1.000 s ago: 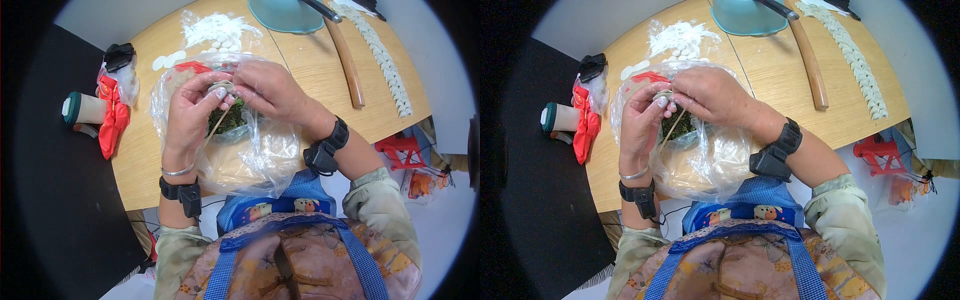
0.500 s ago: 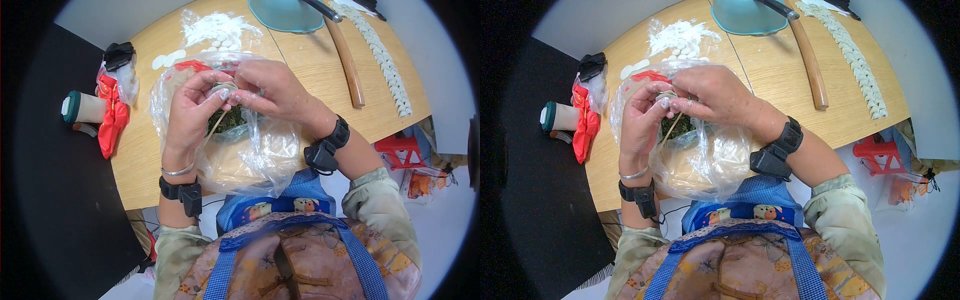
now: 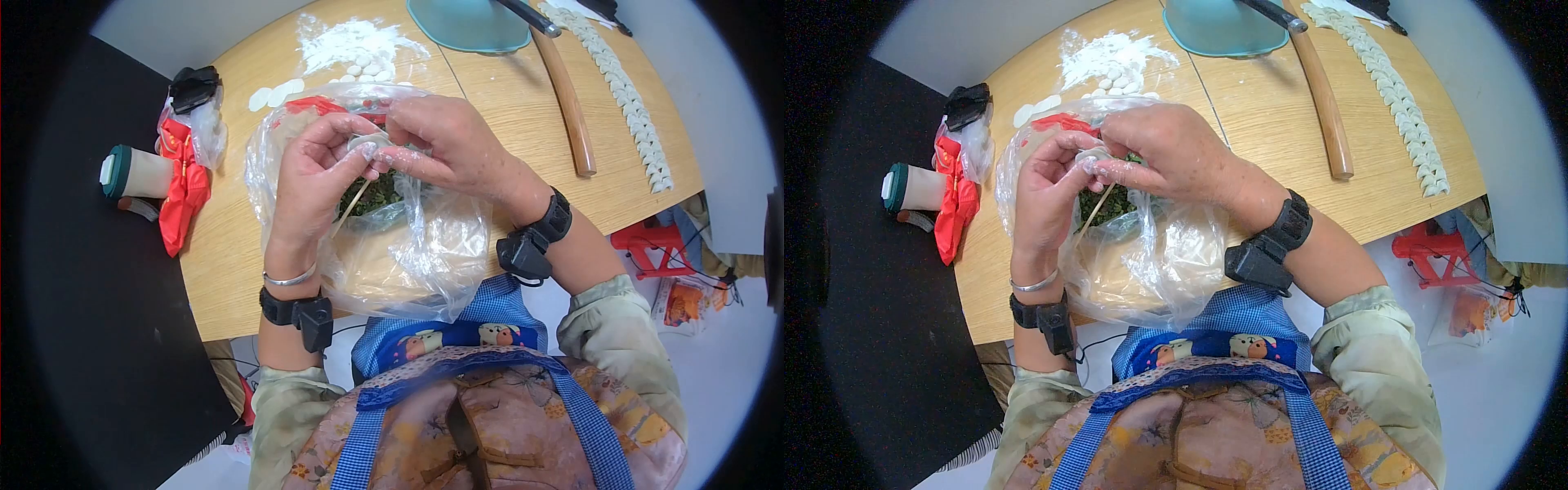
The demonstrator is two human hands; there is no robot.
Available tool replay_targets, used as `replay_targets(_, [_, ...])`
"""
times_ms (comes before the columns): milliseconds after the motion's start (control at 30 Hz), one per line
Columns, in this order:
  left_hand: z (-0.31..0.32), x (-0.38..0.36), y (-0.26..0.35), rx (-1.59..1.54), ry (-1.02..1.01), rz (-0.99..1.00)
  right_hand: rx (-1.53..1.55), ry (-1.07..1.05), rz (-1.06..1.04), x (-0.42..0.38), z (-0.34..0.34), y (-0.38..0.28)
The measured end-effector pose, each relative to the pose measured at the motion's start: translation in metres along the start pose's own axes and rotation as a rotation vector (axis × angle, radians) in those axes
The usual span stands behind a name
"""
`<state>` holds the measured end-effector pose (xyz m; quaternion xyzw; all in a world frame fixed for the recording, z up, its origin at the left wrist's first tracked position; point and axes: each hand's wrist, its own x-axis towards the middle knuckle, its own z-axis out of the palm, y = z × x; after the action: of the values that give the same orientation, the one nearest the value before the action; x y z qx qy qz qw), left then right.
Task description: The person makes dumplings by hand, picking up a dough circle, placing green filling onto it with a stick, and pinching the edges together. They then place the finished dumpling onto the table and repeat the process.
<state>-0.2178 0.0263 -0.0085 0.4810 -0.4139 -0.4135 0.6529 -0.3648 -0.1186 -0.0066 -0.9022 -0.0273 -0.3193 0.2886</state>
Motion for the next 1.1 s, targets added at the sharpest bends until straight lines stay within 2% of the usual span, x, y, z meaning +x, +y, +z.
replay_targets(233, [0.003, 0.000, 0.000, 0.051, 0.022, -0.037, -0.059, 0.090, -0.145, 0.001, 0.010, 0.007])
replay_targets(400, [0.003, 0.000, 0.000, 0.035, 0.056, -0.010, -0.067, 0.043, -0.103, 0.000, 0.002, 0.005])
replay_targets(567, [0.001, 0.000, 0.000, 0.070, -0.011, -0.006, -0.057, -0.014, -0.016, 0.000, -0.004, -0.001])
replay_targets(733, [0.003, -0.001, 0.000, 0.042, 0.003, -0.034, -0.066, 0.102, -0.149, 0.002, 0.010, 0.007])
replay_targets(867, [0.004, -0.001, -0.002, 0.042, 0.034, 0.026, -0.099, 0.085, -0.149, 0.001, 0.007, 0.008])
replay_targets(1100, [0.010, 0.000, 0.000, 0.035, 0.050, 0.108, 0.071, 0.043, 0.060, -0.002, 0.003, -0.001])
